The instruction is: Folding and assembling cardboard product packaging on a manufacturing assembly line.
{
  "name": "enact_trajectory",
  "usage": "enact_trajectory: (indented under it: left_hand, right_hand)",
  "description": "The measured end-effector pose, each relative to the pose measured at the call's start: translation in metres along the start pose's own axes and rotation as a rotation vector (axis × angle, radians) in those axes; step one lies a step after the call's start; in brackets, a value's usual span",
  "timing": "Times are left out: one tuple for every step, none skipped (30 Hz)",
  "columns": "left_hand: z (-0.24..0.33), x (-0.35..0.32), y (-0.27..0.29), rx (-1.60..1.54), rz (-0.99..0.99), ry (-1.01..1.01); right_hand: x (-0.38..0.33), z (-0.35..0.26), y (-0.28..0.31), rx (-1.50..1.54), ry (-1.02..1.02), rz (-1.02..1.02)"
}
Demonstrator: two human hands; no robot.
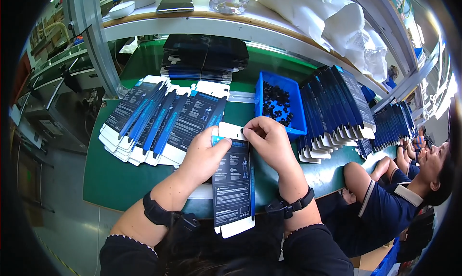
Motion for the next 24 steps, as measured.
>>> enact_trajectory:
  left_hand:
    - [-0.001, 0.0, 0.0, -0.001, 0.0, 0.005]
    - [0.0, -0.001, 0.001, 0.014, 0.005, -0.003]
    - [0.0, 0.0, 0.001, 0.028, 0.009, -0.013]
    - [0.0, 0.0, 0.0, 0.027, 0.005, -0.01]
    - [0.0, 0.0, -0.001, 0.043, 0.008, -0.017]
    - [0.001, -0.001, -0.001, 0.061, 0.015, -0.026]
    - [0.001, -0.001, -0.001, 0.062, 0.014, -0.025]
    - [0.0, -0.001, -0.001, 0.064, 0.014, -0.025]
    - [0.0, -0.001, -0.001, 0.064, 0.014, -0.026]
    - [-0.001, -0.001, -0.002, 0.064, 0.014, -0.026]
    - [-0.001, 0.0, -0.002, 0.064, 0.026, -0.042]
    - [-0.002, 0.0, -0.002, 0.064, 0.038, -0.059]
    - [-0.002, 0.0, -0.002, 0.063, 0.037, -0.061]
    - [-0.003, 0.0, -0.002, 0.076, 0.048, -0.064]
    - [-0.004, 0.0, -0.002, 0.09, 0.059, -0.068]
    - [-0.005, 0.001, -0.002, 0.089, 0.059, -0.071]
    - [-0.007, 0.002, -0.003, 0.104, 0.05, -0.06]
    - [-0.007, 0.001, -0.002, 0.125, 0.049, -0.05]
    - [-0.008, 0.001, 0.0, 0.13, 0.06, -0.056]
    - [-0.008, 0.002, 0.0, 0.146, 0.059, -0.072]
    - [-0.007, 0.001, 0.0, 0.165, 0.061, -0.089]
    - [-0.006, 0.0, 0.0, 0.149, 0.056, -0.075]
    - [-0.005, 0.0, 0.001, 0.215, 0.06, -0.068]
    - [-0.003, 0.001, -0.002, 0.193, 0.049, -0.09]
  right_hand:
    - [0.0, 0.001, -0.001, 0.002, -0.004, -0.002]
    - [0.001, 0.004, -0.003, 0.087, -0.019, -0.019]
    - [0.002, 0.006, -0.004, 0.169, -0.035, -0.034]
    - [0.002, 0.005, -0.005, 0.17, -0.039, -0.033]
    - [0.002, 0.004, -0.007, 0.195, -0.055, -0.056]
    - [0.002, 0.003, -0.008, 0.222, -0.066, -0.079]
    - [0.002, 0.004, -0.008, 0.223, -0.067, -0.078]
    - [0.002, 0.005, -0.009, 0.2, -0.072, -0.092]
    - [0.003, 0.005, -0.01, 0.177, -0.079, -0.107]
    - [0.003, 0.006, -0.01, 0.177, -0.079, -0.107]
    - [0.003, 0.007, -0.012, 0.191, -0.104, -0.128]
    - [0.003, 0.008, -0.013, 0.204, -0.128, -0.149]
    - [0.003, 0.01, -0.013, 0.203, -0.127, -0.149]
    - [0.004, 0.014, -0.015, 0.201, -0.151, -0.165]
    - [0.005, 0.016, -0.016, 0.2, -0.174, -0.181]
    - [0.005, 0.017, -0.016, 0.197, -0.172, -0.18]
    - [0.005, 0.017, -0.016, 0.171, -0.183, -0.18]
    - [0.006, 0.015, -0.017, 0.148, -0.185, -0.185]
    - [0.006, 0.012, -0.018, 0.148, -0.173, -0.189]
    - [0.006, 0.01, -0.018, 0.136, -0.174, -0.161]
    - [0.006, 0.008, -0.018, 0.124, -0.172, -0.134]
    - [0.006, 0.007, -0.018, 0.117, -0.178, -0.11]
    - [0.007, 0.012, -0.02, 0.122, -0.166, -0.113]
    - [0.005, 0.013, -0.016, 0.181, -0.181, -0.116]
Point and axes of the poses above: each hand's wrist, its own x-axis towards the middle knuckle, its own y-axis out of the back of the hand, z = x × y, the point moved 5 cm from there along x, towards the middle knuckle, and after that the axes turned 12 degrees about -z, right-handed, at the moved point
